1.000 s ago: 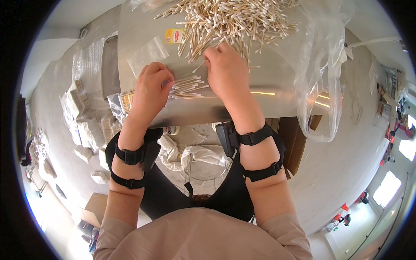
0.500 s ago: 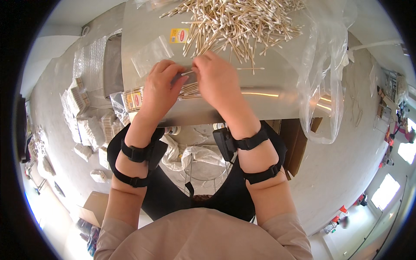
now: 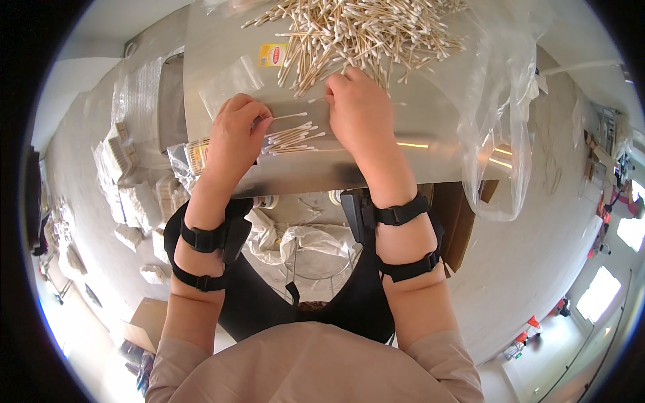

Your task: Picking up cotton swabs from a pile and arranging them into small plastic bags.

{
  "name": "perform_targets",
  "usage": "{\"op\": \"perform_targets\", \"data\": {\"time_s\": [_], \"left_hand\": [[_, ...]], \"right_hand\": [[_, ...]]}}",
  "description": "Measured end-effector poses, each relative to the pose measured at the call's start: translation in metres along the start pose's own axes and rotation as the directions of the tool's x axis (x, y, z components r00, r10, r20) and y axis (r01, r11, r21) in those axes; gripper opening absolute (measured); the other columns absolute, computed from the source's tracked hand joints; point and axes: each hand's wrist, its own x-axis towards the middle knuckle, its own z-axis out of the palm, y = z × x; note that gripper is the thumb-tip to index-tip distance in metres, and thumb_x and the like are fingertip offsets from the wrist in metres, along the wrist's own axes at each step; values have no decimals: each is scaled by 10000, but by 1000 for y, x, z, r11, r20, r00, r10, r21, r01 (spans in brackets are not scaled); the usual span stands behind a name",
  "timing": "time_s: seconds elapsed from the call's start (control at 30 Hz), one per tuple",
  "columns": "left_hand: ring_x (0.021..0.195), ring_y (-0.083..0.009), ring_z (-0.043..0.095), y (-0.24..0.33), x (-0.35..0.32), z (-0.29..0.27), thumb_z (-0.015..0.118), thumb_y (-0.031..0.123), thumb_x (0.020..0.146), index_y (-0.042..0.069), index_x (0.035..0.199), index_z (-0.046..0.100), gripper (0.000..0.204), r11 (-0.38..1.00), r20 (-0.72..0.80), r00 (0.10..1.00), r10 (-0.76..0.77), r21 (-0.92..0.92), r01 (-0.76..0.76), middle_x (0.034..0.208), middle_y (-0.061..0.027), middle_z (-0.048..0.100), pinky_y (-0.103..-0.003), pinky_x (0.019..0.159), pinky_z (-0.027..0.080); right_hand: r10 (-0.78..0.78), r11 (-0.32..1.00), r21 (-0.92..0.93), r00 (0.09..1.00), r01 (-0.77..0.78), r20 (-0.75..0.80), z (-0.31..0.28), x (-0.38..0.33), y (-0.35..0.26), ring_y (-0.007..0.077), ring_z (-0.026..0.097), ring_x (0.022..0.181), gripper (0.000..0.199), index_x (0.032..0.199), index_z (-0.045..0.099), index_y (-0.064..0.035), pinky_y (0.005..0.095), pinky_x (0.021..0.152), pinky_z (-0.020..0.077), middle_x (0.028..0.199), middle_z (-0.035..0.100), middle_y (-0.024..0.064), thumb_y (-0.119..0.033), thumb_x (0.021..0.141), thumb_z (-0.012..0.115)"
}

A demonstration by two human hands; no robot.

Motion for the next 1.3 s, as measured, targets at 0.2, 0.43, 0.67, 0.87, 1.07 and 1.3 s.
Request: {"op": "perform_targets", "data": {"time_s": [0.2, 0.43, 0.67, 0.87, 1.07, 1.3], "left_hand": [[893, -317, 619, 12, 0, 5, 772, 38, 767, 32, 847, 678, 123, 990, 22, 994, 105, -94, -102, 928, -95, 628, -413, 763, 516], [882, -334, 617, 14, 1, 13, 770, 25, 762, 27, 848, 677, 127, 986, 31, 989, 147, -85, -143, 934, -99, 626, -419, 774, 515], [896, -343, 619, 14, 2, 12, 746, 30, 795, 29, 882, 683, 107, 994, 8, 999, 54, -92, -53, 930, -110, 635, -426, 795, 513], [901, -336, 623, 13, 1, 13, 737, 28, 808, 29, 916, 688, 119, 985, 59, 991, 119, -132, -110, 915, -109, 643, -427, 794, 512], [903, -329, 622, 10, -1, 8, 743, 36, 813, 31, 917, 689, 117, 989, 17, 998, 68, -130, -66, 932, -106, 644, -422, 788, 513], [900, -330, 609, 14, 1, 10, 748, 45, 817, 29, 882, 674, 100, 992, 17, 994, 107, -76, -105, 929, -101, 630, -430, 794, 508]], "right_hand": [[-78, 997, 20, 997, 78, -3, 8, -2, -4, 311, 677, 804, 66, 828, 668, -90, 430, 689, 544, 882, 630, 71, -102, 832, 733], [-78, 997, 9, 997, 78, 13, 7, -3, -2, 310, 681, 801, 61, 824, 670, -90, 428, 684, 547, 882, 632, 74, -104, 839, 728], [-61, 996, 65, 998, 60, 6, 9, -2, -4, 317, 678, 803, 84, 826, 662, -84, 435, 685, 546, 885, 631, 77, -115, 829, 740], [-9, 1000, 21, 997, 8, 79, -3, -2, 1, 334, 671, 821, 83, 839, 653, -78, 452, 698, 539, 903, 635, 95, -112, 833, 728], [-117, 985, 139, 987, 101, 108, 10, -9, -19, 344, 669, 874, 60, 860, 658, -70, 438, 736, 538, 933, 646, 117, -104, 852, 706], [171, 984, 43, 985, -172, 28, -43, -10, 60, 321, 665, 855, 108, 915, 674, -69, 413, 749, 531, 955, 649, 131, -99, 837, 742]]}}
